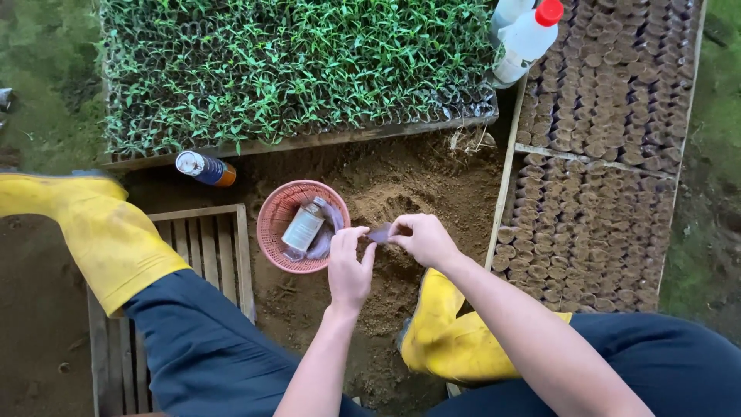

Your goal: The person sits on the ground and uses their hands to place small items from a basket into soil-filled plugs in a tray.

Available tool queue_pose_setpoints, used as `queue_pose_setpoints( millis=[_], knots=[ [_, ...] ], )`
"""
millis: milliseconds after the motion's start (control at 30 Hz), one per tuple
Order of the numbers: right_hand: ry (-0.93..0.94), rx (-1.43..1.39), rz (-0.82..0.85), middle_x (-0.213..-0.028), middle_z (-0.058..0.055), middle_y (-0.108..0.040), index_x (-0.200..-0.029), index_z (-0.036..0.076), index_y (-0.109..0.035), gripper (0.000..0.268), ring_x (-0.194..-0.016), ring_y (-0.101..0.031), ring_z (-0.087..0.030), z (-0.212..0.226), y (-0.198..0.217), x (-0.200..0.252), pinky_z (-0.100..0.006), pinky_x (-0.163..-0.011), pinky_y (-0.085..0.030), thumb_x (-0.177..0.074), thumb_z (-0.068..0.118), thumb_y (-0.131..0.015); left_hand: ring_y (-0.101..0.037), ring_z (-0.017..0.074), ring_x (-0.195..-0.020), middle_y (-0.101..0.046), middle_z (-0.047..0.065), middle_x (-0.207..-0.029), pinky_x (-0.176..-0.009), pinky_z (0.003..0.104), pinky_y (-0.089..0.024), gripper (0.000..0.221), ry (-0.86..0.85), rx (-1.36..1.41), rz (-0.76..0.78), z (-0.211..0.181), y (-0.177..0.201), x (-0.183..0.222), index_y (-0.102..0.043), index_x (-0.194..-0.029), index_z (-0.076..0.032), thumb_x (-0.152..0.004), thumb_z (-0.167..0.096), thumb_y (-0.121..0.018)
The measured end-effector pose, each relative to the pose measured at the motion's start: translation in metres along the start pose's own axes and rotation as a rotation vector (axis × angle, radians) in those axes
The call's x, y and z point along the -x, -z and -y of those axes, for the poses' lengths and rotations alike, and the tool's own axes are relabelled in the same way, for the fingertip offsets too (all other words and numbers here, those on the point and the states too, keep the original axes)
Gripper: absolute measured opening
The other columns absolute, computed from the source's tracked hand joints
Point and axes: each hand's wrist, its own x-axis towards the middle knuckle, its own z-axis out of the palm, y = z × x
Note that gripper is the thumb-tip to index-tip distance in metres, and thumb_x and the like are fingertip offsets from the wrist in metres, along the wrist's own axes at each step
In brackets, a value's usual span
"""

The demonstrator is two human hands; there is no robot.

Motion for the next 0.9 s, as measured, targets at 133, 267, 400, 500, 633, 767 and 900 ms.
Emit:
queue_pose_setpoints(
  millis=[133, 267, 400, 500, 633, 767, 900],
  knots=[
    [0.013, -0.015, -0.027, -0.077, 0.002, -0.078, -0.087, 0.022, -0.078, 0.011, -0.08, -0.075, -0.019, 0.0, 0.0, 0.0, -0.034, -0.079, -0.057, -0.078, 0.021, -0.084, -0.062, 0.0264, -0.097, -0.063, 0.004, -0.103, -0.089, 0.04, -0.052, 0.028, -0.078, -0.063, -0.039, 0.0, -0.004, 0.0, -0.067, -0.113, -0.013, -0.086, -0.014, -0.075],
    [0.038, -0.027, -0.044, -0.076, 0.001, -0.077, -0.086, 0.021, -0.078, 0.01, -0.078, -0.074, -0.019, -0.001, -0.001, 0.0, -0.034, -0.077, -0.057, -0.078, 0.021, -0.084, -0.061, 0.0262, -0.094, -0.063, 0.003, -0.102, -0.087, 0.039, -0.052, 0.021, -0.157, -0.1, -0.076, -0.009, -0.006, -0.005, -0.067, -0.108, -0.013, -0.089, -0.017, -0.076],
    [0.034, -0.026, -0.054, -0.073, 0.001, -0.076, -0.083, 0.02, -0.077, 0.009, -0.073, -0.072, -0.018, -0.007, -0.006, 0.0, -0.034, -0.073, -0.056, -0.076, 0.02, -0.083, -0.062, 0.0277, -0.091, -0.063, 0.006, -0.099, -0.084, 0.039, -0.053, 0.019, -0.212, -0.114, -0.096, -0.018, -0.008, -0.007, -0.068, -0.104, -0.009, -0.088, -0.015, -0.077],
    [0.045, -0.019, -0.063, -0.071, 0.001, -0.075, -0.082, 0.02, -0.076, 0.008, -0.072, -0.072, -0.018, -0.006, -0.005, -0.001, -0.034, -0.072, -0.056, -0.077, 0.021, -0.083, -0.062, 0.0266, -0.091, -0.063, 0.006, -0.099, -0.083, 0.038, -0.053, 0.02, -0.21, -0.143, -0.111, -0.021, -0.011, -0.007, -0.069, -0.106, -0.01, -0.089, -0.016, -0.076],
    [0.066, -0.016, -0.075, -0.072, 0.001, -0.075, -0.082, 0.019, -0.075, 0.009, -0.072, -0.072, -0.018, -0.005, -0.005, -0.001, -0.033, -0.072, -0.055, -0.077, 0.02, -0.083, -0.063, 0.0271, -0.09, -0.063, 0.006, -0.098, -0.082, 0.038, -0.053, 0.02, -0.199, -0.155, -0.11, -0.025, -0.01, -0.012, -0.069, -0.107, -0.01, -0.09, -0.017, -0.075],
    [0.081, 0.019, -0.095, -0.074, -0.001, -0.076, -0.083, 0.019, -0.075, 0.008, -0.075, -0.074, -0.021, -0.005, -0.005, 0.001, -0.036, -0.072, -0.056, -0.078, 0.019, -0.081, -0.06, 0.0259, -0.088, -0.061, 0.005, -0.097, -0.08, 0.038, -0.053, 0.018, -0.167, -0.212, -0.112, -0.023, -0.015, -0.01, -0.07, -0.103, -0.011, -0.089, -0.021, -0.077],
    [0.098, 0.058, -0.128, -0.078, -0.002, -0.077, -0.086, 0.018, -0.074, 0.008, -0.079, -0.075, -0.024, -0.01, -0.007, 0.002, -0.037, -0.074, -0.057, -0.079, 0.018, -0.079, -0.057, 0.0259, -0.085, -0.057, 0.004, -0.095, -0.076, 0.039, -0.052, 0.015, -0.164, -0.295, -0.13, -0.017, -0.022, -0.007, -0.07, -0.098, -0.012, -0.09, -0.023, -0.076]
  ],
)
